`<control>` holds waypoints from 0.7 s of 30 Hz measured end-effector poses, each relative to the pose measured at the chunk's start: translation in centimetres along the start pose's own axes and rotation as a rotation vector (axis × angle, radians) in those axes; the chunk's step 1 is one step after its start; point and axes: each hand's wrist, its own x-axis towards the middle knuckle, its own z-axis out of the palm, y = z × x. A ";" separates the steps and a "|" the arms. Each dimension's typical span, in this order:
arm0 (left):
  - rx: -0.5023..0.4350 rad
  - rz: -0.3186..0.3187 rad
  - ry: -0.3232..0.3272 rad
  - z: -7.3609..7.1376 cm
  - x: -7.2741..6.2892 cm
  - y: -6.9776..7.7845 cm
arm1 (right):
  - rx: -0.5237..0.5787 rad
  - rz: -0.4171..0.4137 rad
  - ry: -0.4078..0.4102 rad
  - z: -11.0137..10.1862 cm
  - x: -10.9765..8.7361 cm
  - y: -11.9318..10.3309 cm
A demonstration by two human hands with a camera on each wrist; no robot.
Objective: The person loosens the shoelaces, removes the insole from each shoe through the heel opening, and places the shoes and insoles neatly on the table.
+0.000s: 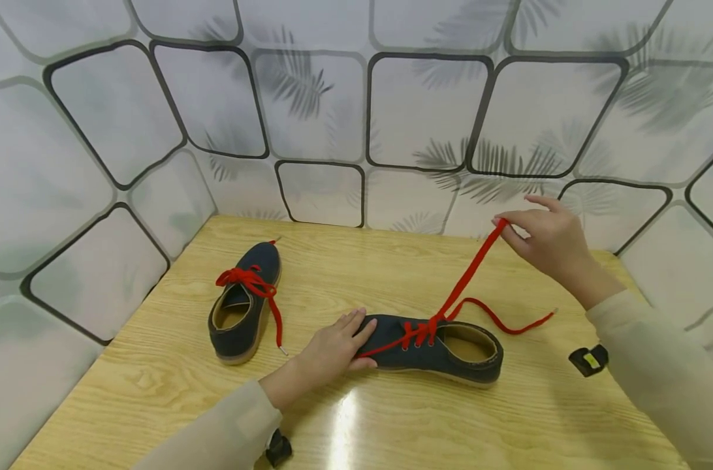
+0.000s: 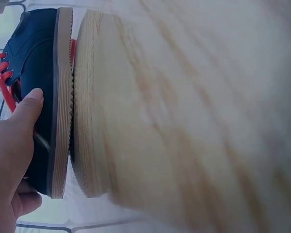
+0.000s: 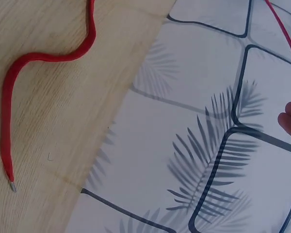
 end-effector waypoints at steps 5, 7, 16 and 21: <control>0.012 0.009 0.006 0.0 0.0 -0.1 | 0.031 0.246 -0.069 -0.6 -0.1 1.2; 0.024 0.014 0.012 0.1 0.0 -0.1 | 0.106 0.425 -0.154 -1.1 0.0 1.6; 0.024 0.016 0.030 0.2 -0.1 -0.1 | 0.571 1.124 -0.348 -2.3 -0.4 4.9; 0.026 0.018 0.030 0.2 -0.2 -0.1 | 0.718 1.318 -0.186 -2.2 -1.8 6.7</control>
